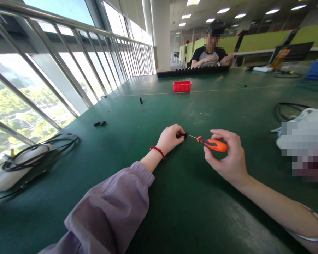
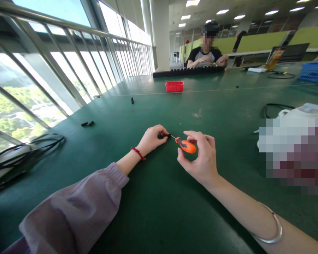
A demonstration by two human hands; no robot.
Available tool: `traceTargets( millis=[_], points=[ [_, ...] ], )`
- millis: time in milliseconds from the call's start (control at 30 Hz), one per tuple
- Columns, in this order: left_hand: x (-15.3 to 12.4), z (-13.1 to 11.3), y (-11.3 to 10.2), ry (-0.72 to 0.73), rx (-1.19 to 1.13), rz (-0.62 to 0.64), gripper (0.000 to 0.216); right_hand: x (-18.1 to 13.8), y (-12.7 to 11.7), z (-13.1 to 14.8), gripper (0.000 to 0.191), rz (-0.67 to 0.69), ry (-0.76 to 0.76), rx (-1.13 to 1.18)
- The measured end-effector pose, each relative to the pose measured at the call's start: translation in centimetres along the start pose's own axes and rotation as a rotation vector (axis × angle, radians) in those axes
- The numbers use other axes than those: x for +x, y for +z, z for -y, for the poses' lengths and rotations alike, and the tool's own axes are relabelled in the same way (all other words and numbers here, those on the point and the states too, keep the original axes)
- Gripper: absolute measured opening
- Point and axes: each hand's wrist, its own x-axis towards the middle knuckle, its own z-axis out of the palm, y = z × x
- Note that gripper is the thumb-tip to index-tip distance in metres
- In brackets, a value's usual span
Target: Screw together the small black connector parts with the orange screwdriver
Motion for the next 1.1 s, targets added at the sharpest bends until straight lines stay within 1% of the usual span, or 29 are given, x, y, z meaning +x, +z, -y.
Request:
traceTargets(
  millis=[33,67,133,200,233,300,367,400,467,533,600,667,700,767,833,867,933,967,1000,1100],
  points=[
    [0.01,0.02,-0.03,0.003,0.003,0.006,0.010,0.01,0.01,-0.03,0.039,0.011,0.011,0.001],
    [0.02,0.04,-0.07,0.006,0.006,0.010,0.010,0.01,0.03,-0.05,0.037,0.035,0.019,-0.002],
    [0.03,0.10,-0.18,0.008,0.014,0.015,0.010,0.00,0.06,-0.09,0.025,0.087,0.015,-0.011],
    [0.04,0.18,-0.33,0.010,0.027,0.021,0.010,0.00,0.11,-0.09,0.016,0.088,0.004,-0.014],
    [0.05,0.23,-0.41,0.012,0.034,0.024,0.010,0.01,0.14,-0.09,0.017,0.078,0.003,-0.012],
    [0.04,0.35,-0.56,0.018,0.042,0.027,0.010,0.03,0.19,-0.12,0.029,0.060,0.018,-0.016],
    [0.02,0.45,-0.65,0.020,0.043,0.024,0.010,0.03,0.22,-0.15,0.037,0.085,0.044,-0.021],
    [0.01,0.49,-0.67,0.021,0.042,0.023,0.009,0.02,0.22,-0.16,0.036,0.107,0.055,-0.019],
    [-0.01,0.52,-0.67,0.022,0.041,0.020,0.009,-0.01,0.21,-0.15,0.027,0.129,0.059,-0.012],
    [-0.03,0.52,-0.65,0.026,0.041,0.020,0.009,-0.01,0.19,-0.11,0.022,0.110,0.040,0.001],
    [-0.03,0.50,-0.64,0.029,0.040,0.019,0.009,0.00,0.16,-0.09,0.031,0.067,0.026,0.008],
    [-0.04,0.48,-0.64,0.031,0.039,0.019,0.009,-0.02,0.13,-0.11,0.040,0.065,0.028,0.004],
    [-0.04,0.47,-0.64,0.031,0.038,0.018,0.009,-0.03,0.11,-0.12,0.039,0.085,0.022,-0.002],
    [-0.05,0.46,-0.65,0.028,0.035,0.016,0.009,-0.06,0.10,-0.13,0.030,0.119,-0.003,-0.016],
    [-0.06,0.47,-0.65,0.025,0.033,0.014,0.009,-0.07,0.09,-0.12,0.024,0.107,-0.042,-0.020],
    [-0.06,0.47,-0.65,0.023,0.033,0.014,0.009,-0.05,0.09,-0.11,0.027,0.089,-0.056,-0.017],
    [-0.05,0.47,-0.66,0.023,0.033,0.018,0.008,-0.01,0.08,-0.11,0.040,0.064,-0.054,-0.020],
    [-0.05,0.46,-0.67,0.023,0.033,0.019,0.008,0.00,0.07,-0.12,0.044,0.071,-0.042,-0.027],
    [-0.05,0.45,-0.67,0.021,0.034,0.020,0.008,0.01,0.07,-0.13,0.043,0.090,-0.029,-0.034],
    [-0.05,0.41,-0.69,0.013,0.035,0.017,0.008,-0.01,0.05,-0.13,0.026,0.127,-0.026,-0.043]
  ],
)
